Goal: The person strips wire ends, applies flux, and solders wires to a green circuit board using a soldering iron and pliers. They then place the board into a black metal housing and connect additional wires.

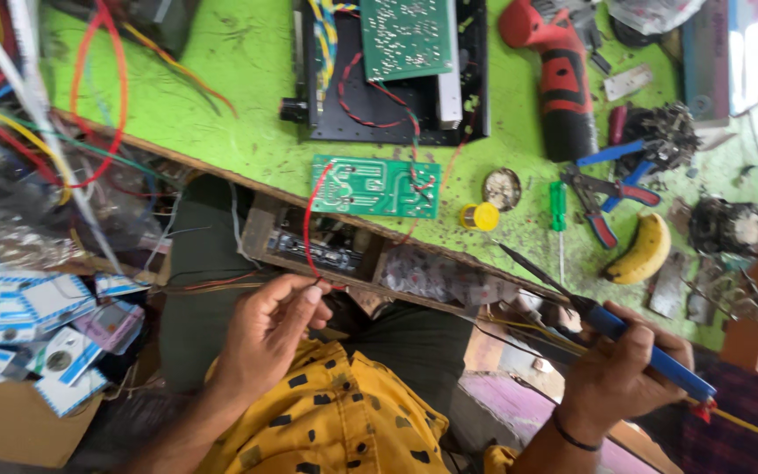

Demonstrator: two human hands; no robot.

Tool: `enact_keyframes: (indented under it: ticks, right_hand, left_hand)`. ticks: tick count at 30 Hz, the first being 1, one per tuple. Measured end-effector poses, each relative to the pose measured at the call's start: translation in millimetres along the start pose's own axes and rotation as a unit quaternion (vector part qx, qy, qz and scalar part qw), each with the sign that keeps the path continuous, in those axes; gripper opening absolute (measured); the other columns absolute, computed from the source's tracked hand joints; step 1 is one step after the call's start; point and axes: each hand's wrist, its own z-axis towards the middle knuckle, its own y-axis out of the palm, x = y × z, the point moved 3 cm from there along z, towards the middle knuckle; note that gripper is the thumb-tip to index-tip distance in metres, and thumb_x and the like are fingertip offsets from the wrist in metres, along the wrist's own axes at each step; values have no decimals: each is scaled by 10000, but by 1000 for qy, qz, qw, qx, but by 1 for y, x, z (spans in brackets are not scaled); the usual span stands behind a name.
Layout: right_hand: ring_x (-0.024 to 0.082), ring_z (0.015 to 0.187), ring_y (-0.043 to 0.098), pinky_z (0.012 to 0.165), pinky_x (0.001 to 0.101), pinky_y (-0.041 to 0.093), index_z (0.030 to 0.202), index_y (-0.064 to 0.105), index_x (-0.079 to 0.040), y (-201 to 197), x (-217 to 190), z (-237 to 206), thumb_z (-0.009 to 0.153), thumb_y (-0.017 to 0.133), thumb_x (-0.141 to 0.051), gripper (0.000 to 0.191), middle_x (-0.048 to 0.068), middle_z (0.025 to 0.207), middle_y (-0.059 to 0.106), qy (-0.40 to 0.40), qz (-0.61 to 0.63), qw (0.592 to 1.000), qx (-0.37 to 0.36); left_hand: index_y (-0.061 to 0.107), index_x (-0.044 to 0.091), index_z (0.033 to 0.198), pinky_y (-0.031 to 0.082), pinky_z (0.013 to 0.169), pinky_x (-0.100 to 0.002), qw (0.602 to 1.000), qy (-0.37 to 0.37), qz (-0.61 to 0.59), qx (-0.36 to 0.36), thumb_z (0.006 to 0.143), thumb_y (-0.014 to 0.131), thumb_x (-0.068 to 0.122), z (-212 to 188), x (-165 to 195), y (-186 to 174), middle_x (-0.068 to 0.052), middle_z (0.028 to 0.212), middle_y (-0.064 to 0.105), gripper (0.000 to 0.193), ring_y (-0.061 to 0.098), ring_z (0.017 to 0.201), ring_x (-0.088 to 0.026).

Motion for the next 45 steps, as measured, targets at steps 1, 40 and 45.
enact_keyframes:
  ticks: [1, 40, 45]
  right_hand:
    - [262, 735, 676, 656, 333, 567, 1118, 486, 23, 0, 0, 0, 1178, 678, -186, 291, 263, 980, 692, -1, -12, 1000, 0]
    - [322, 1041, 747, 959, 369, 606, 1076, 545, 54, 202, -99, -6, 1049, 731, -193, 310, 302, 1084, 707, -170, -118, 914, -350]
    - [319, 1022, 748, 950, 365, 606, 1060, 543, 44, 211, -98, -3, 1023, 734, -224, 332, 286, 1097, 703, -192, -120, 908, -352]
  left_hand:
    - [725, 19, 1090, 518, 593, -223, 1000, 11, -5, -5, 1010, 601, 236, 0, 1, 0, -27, 800, 753, 263, 692, 719, -64]
    - [601, 36, 1387, 526, 926, -386, 932, 324, 148, 62, 852, 836, 222, 92, 73, -48, -147, 1181, 707, 613, 695, 1073, -308]
    - [609, 55, 1387, 528, 832, -374, 943, 294, 147, 55, 831, 846, 220, 94, 72, -48, -126, 1087, 713, 627, 698, 935, -280]
